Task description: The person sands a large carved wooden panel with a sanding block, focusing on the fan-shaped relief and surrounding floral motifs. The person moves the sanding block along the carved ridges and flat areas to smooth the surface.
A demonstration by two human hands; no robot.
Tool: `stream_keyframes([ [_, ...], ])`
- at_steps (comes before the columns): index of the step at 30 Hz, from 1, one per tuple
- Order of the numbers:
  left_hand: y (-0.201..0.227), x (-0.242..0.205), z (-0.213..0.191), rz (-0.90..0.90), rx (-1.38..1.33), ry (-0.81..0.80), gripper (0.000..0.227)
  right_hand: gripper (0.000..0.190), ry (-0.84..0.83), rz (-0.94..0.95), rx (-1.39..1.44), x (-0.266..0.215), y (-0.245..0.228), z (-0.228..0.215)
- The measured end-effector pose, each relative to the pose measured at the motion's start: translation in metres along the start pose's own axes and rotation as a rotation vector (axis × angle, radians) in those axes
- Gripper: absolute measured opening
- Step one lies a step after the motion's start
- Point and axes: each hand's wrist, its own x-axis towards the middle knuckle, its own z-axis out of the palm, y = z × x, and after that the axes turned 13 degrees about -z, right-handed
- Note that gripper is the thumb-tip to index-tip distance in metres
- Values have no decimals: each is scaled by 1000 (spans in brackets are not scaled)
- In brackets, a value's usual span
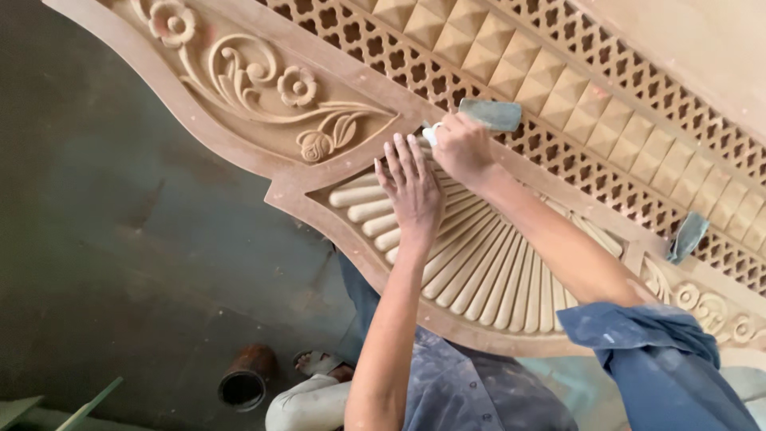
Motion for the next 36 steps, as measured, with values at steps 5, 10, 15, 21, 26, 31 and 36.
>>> stream_keyframes([
  [5, -4, 7, -6, 27, -15, 26, 56, 6, 28, 16, -20, 5, -6, -9],
  [10, -4, 4, -5, 37, -6, -21, 62, 13, -3, 17, -14, 7, -4, -1],
  [15, -6, 3, -4, 57, 15, 12, 61, 6, -106, 81, -31, -64, 5, -43],
  [21, 3, 1, -4, 113, -35, 10, 60, 14, -185, 614, -68, -189, 2, -133],
  [26, 19, -26, -12, 54, -308, -256, 51, 17, 178, 1004, 241, -195, -50, -121],
  [31, 39, -45, -5, 232, -312, -304, 48, 17, 253, 1232, 279, -183, -73, -95],
  [36, 44, -46, 14, 278, -103, -254, 58, 7, 161, 739, -93, -225, -42, -111],
])
